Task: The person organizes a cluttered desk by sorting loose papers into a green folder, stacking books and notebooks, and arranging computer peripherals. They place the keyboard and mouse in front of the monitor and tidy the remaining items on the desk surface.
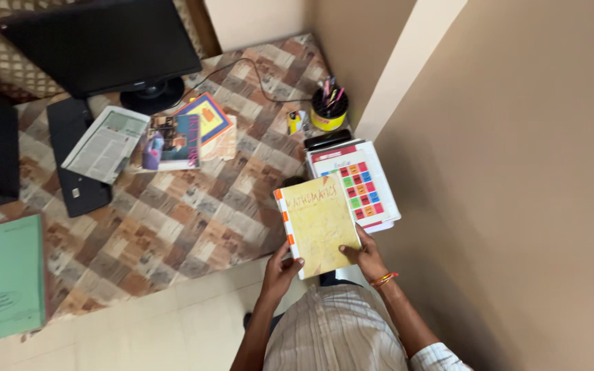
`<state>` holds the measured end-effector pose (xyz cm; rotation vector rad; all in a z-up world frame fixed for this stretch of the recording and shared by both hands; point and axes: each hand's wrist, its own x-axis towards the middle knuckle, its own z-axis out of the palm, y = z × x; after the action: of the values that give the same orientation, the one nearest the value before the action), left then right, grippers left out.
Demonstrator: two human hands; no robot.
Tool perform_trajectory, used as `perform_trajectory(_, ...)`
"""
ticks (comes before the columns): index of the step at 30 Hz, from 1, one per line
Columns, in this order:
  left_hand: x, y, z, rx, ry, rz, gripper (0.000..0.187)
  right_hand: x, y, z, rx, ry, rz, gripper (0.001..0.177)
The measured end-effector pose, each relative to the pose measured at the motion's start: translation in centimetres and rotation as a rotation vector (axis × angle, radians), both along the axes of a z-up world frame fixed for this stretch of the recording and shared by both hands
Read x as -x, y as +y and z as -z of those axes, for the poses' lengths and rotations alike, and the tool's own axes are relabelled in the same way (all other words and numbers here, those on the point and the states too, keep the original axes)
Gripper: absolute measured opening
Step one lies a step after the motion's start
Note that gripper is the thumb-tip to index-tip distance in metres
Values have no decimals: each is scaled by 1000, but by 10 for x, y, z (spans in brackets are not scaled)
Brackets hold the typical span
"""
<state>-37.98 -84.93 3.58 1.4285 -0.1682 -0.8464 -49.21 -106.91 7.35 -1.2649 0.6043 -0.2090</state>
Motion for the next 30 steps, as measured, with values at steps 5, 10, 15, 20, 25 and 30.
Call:
perform_trajectory(5, -11, -80, 40, 67, -118, 18, 62, -5, -77, 17, 20, 33, 50, 70)
perform_trajectory(10, -21, -138, 74, 65, -214, -6, 59, -15, -132, 31, 44, 37, 16, 66)
perform_trajectory(15, -20, -163, 72, -72, -15, -60, 64, -19, -159, 54, 18, 92, -2, 61)
perform_trajectory(20, -15, -174, 57, -109, -65, -157, 63, -26, -173, 84, -74, 107, 3, 60)
perform_trajectory(25, -4, -180, 37, -337, -495, -181, 61, -30, -186, 95, 60, 217, -41, 62)
perform_trajectory(30, 0, -182, 13, -536, -696, -147, 55, -38, -187, 103, 313, 182, -84, 66)
